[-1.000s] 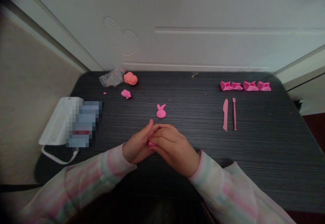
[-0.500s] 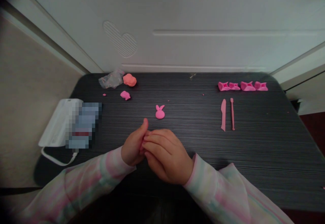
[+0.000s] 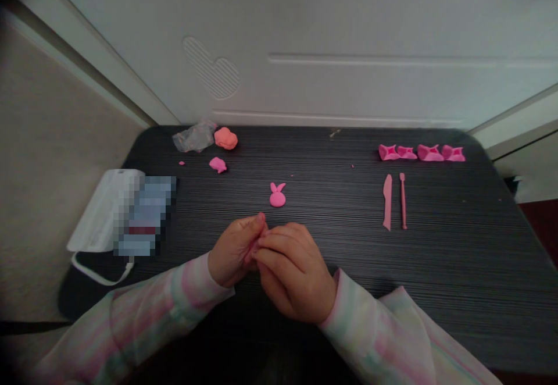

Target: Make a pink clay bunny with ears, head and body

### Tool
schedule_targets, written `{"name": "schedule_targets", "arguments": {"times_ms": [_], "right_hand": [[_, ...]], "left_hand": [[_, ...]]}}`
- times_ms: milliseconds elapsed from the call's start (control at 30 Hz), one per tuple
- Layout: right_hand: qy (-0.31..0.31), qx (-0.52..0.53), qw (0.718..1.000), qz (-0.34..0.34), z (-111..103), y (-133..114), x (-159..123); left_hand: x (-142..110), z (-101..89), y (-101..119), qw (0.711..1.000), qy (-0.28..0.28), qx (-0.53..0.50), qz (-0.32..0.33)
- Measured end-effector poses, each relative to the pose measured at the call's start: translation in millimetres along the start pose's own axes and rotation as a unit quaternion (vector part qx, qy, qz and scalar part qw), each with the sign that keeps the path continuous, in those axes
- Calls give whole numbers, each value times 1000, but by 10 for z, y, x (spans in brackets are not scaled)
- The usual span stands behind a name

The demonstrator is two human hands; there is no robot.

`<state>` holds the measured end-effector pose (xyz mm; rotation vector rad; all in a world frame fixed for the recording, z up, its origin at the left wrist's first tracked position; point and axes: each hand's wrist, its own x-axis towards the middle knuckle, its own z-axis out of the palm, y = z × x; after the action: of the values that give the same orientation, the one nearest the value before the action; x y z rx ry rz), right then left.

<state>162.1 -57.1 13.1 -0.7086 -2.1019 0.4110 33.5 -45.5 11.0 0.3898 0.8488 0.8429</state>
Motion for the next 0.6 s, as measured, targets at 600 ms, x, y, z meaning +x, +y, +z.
{"name": "schedule_targets", "arguments": {"times_ms": [600], "right_hand": [[-107,-126,985,48,41,32,19]], "left_hand": [[13,24,21,980,-27,-177,-82]]}}
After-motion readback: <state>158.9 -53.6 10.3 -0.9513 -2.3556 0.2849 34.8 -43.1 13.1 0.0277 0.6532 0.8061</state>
